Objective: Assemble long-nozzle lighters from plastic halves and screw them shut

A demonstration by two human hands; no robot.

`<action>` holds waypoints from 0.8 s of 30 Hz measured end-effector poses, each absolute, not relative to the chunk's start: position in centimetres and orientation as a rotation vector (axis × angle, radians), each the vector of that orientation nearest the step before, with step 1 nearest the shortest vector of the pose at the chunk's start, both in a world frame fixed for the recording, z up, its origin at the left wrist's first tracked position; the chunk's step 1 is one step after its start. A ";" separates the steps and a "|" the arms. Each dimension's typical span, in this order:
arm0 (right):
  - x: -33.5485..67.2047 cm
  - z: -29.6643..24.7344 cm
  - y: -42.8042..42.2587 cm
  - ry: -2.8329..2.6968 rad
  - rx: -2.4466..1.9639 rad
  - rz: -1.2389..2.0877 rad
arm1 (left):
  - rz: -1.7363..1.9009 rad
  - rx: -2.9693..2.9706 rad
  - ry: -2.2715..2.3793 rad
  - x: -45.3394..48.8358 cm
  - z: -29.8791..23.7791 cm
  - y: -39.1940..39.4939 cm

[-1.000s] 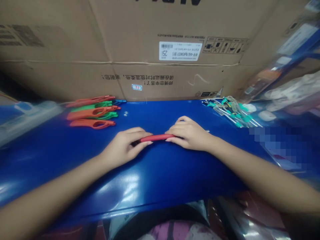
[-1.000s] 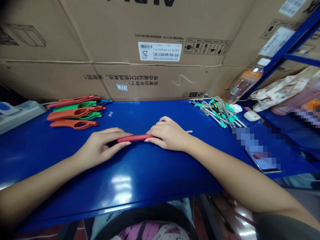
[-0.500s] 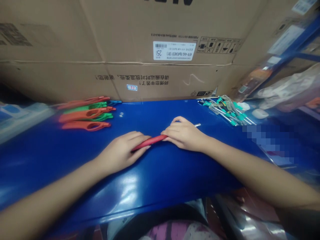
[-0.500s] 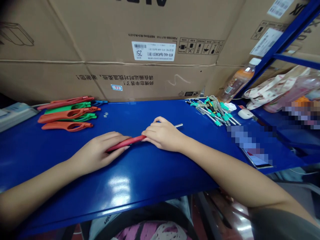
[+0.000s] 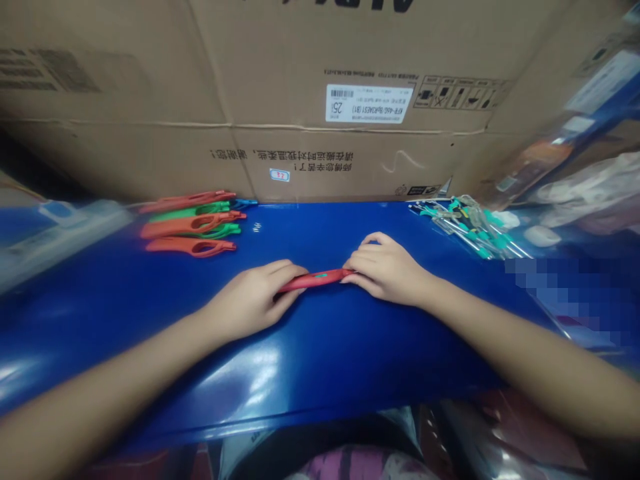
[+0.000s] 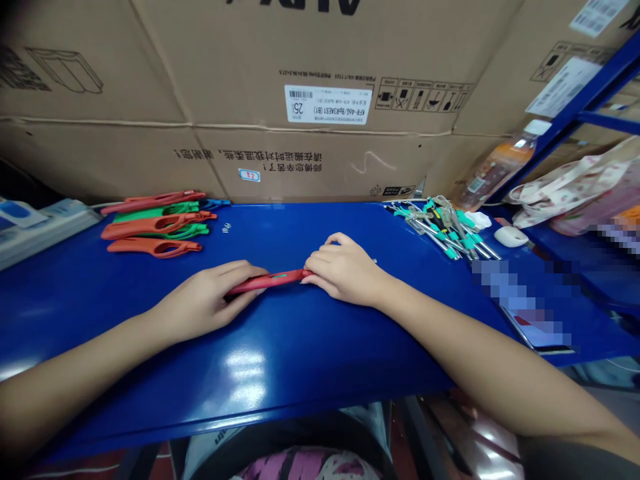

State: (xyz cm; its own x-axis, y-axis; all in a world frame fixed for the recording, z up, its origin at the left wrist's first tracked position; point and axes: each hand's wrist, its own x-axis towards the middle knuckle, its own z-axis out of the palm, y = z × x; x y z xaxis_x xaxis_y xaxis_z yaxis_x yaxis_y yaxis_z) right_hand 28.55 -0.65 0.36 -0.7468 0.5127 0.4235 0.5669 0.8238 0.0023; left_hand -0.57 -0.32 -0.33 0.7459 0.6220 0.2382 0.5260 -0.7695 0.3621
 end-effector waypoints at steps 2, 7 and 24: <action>28.7 0.5 -0.6 -2.592 -0.864 -0.182 | 0.477 2.699 0.942 -0.6 -0.4 -0.1; 30.0 1.0 0.0 -2.544 -1.260 -0.292 | 0.466 2.752 1.037 -1.4 -0.3 1.3; 29.1 0.4 -0.2 -2.561 -0.698 -0.276 | 0.535 2.391 0.875 -0.6 0.1 0.1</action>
